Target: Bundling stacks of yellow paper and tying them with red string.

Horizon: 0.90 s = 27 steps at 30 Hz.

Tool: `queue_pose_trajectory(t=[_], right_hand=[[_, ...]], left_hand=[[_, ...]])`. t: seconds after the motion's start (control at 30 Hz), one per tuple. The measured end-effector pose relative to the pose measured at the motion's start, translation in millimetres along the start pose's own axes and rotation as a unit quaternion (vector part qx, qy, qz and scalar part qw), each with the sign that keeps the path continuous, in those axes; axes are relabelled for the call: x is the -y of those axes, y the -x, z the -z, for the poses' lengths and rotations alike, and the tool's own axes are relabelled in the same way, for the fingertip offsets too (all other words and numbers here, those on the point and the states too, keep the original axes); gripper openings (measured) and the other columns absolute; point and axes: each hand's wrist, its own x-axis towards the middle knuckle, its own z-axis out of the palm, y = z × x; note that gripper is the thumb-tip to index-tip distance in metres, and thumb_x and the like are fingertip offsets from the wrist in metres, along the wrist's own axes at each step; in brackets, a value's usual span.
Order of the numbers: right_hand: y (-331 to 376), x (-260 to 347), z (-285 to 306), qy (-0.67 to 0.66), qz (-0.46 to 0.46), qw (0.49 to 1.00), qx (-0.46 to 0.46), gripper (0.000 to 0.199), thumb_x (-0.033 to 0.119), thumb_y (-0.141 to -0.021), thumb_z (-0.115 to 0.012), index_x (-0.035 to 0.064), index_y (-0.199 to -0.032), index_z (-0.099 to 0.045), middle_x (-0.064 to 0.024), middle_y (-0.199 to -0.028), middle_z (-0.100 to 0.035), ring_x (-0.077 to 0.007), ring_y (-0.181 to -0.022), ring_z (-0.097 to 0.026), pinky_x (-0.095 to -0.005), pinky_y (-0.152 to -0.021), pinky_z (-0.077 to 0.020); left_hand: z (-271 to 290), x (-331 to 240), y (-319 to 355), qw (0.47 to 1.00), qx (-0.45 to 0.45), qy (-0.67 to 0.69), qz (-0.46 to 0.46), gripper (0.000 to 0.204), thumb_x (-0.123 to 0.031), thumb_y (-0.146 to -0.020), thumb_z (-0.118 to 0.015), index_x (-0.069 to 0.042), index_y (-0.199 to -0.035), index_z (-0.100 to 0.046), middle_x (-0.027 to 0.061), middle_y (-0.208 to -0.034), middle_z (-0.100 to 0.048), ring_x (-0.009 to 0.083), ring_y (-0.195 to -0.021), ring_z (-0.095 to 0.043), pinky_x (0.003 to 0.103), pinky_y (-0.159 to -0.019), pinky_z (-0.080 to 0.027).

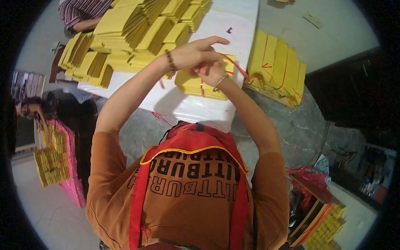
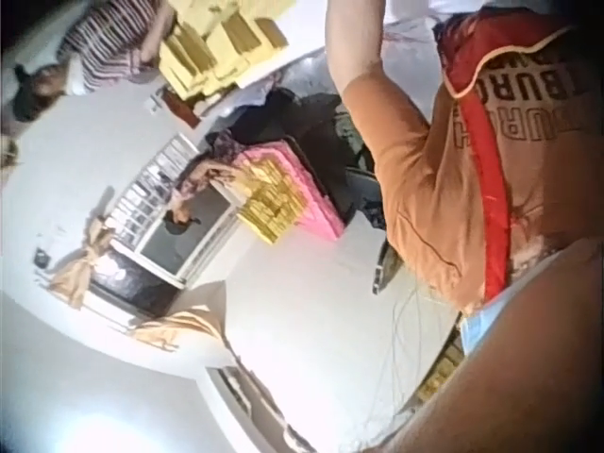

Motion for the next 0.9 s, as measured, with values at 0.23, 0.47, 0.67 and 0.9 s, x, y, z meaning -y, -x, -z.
queue_pose_trajectory(t=[0.23, 0.47, 0.67, 0.9], right_hand=[[1.6, 19.6, 9.1, 0.077, -0.048, 0.992, 0.084, 0.035, 0.041, -0.087, -0.038, 0.0159, -0.093, -0.063, -0.0007, -0.082, -0.065, -0.0228, -0.084, -0.060, -0.0346, -0.075, -0.0449], [-1.8, 17.2, 14.1, -0.193, 0.003, 0.977, 0.093, 0.033, 0.031, -0.090, -0.044, 0.0024, -0.089, -0.062, 0.0004, -0.073, -0.060, -0.0074, -0.069, -0.050, -0.0227, -0.063, -0.0393], [-4.2, 22.6, 18.8, -0.262, -0.030, 0.955, 0.135, 0.022, 0.021, -0.086, -0.054, 0.0016, -0.090, -0.062, 0.0005, -0.080, -0.062, -0.0017, -0.064, -0.049, -0.0171, -0.051, -0.0340], [-0.8, 18.9, 22.3, 0.288, 0.422, 0.848, -0.138, 0.010, 0.014, -0.064, -0.057, 0.0122, -0.074, -0.056, 0.0033, -0.060, -0.053, -0.0153, -0.055, -0.051, -0.0281, -0.052, -0.0381]], left_hand=[[25.2, 31.7, 10.1, 0.877, -0.183, -0.439, -0.069, 0.039, -0.023, -0.087, -0.047, -0.011, -0.124, -0.043, 0.0145, -0.093, -0.062, 0.0215, -0.075, -0.061, 0.030, -0.067, -0.048], [36.0, 56.3, 47.8, 0.943, -0.322, -0.086, 0.003, 0.022, -0.013, -0.087, -0.048, -0.003, -0.102, -0.060, 0.0089, -0.069, -0.061, 0.0120, -0.057, -0.056, 0.025, -0.055, -0.046], [-16.4, 66.8, 98.9, 0.936, -0.241, -0.137, -0.216, 0.031, -0.005, -0.081, -0.052, -0.012, -0.111, -0.057, 0.0070, -0.083, -0.063, 0.0166, -0.063, -0.058, 0.027, -0.058, -0.047], [-17.6, 73.6, 93.1, 0.891, -0.317, -0.287, -0.151, 0.028, -0.004, -0.078, -0.046, -0.010, -0.104, -0.057, 0.0125, -0.081, -0.059, 0.0271, -0.072, -0.057, 0.032, -0.063, -0.045]])
